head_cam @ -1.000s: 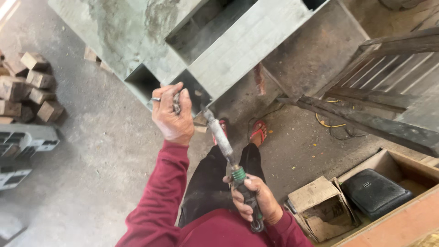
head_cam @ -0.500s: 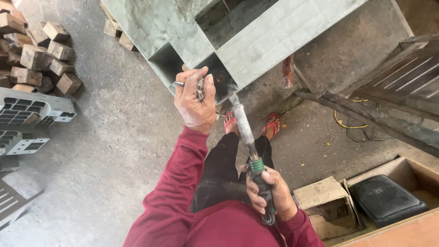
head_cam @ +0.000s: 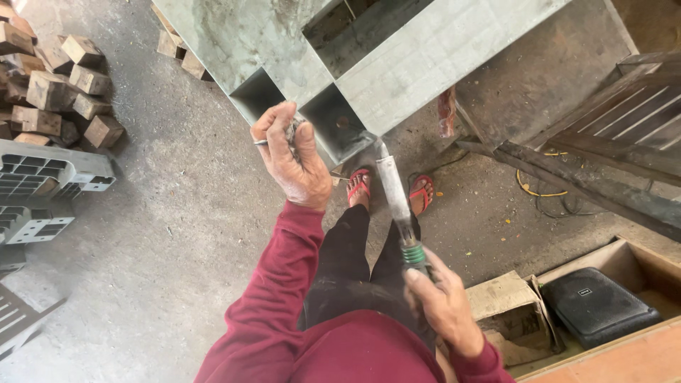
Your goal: The person uses a handheld scraping tool to remove gray residue from a metal surface. They repeatedly scrape the same area and occasionally wipe the tool with a cloth.
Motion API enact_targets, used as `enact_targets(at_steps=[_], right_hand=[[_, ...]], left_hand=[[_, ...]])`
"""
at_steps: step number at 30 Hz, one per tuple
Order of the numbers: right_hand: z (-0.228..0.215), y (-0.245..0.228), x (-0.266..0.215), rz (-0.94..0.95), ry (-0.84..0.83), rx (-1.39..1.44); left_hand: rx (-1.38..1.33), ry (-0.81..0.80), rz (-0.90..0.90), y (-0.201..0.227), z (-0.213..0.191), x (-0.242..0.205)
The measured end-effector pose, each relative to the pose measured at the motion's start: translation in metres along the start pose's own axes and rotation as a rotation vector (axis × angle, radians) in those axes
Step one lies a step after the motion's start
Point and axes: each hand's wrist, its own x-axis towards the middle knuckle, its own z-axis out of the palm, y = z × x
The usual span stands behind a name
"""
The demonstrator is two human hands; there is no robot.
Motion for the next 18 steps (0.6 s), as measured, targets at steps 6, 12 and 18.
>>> enact_targets(at_steps=[6, 12, 18], right_hand=[[-0.011, -0.036, -0.009, -0.504, 0.244, -1.081], [-0.019, -0.057, 0.003, -0.54, 0.289, -1.203], [-0.025, -0.048, -0.013, -0.551, 0.312, -0.891]], left_hand=[[0.016, 0.0, -0.069, -0.001, -0.003, 0.0], [0.055, -0.103, -0.014, 0.013, -0.008, 0.008], [-0.021, -0.318, 0.104, 0.026, -0.017, 0.007]])
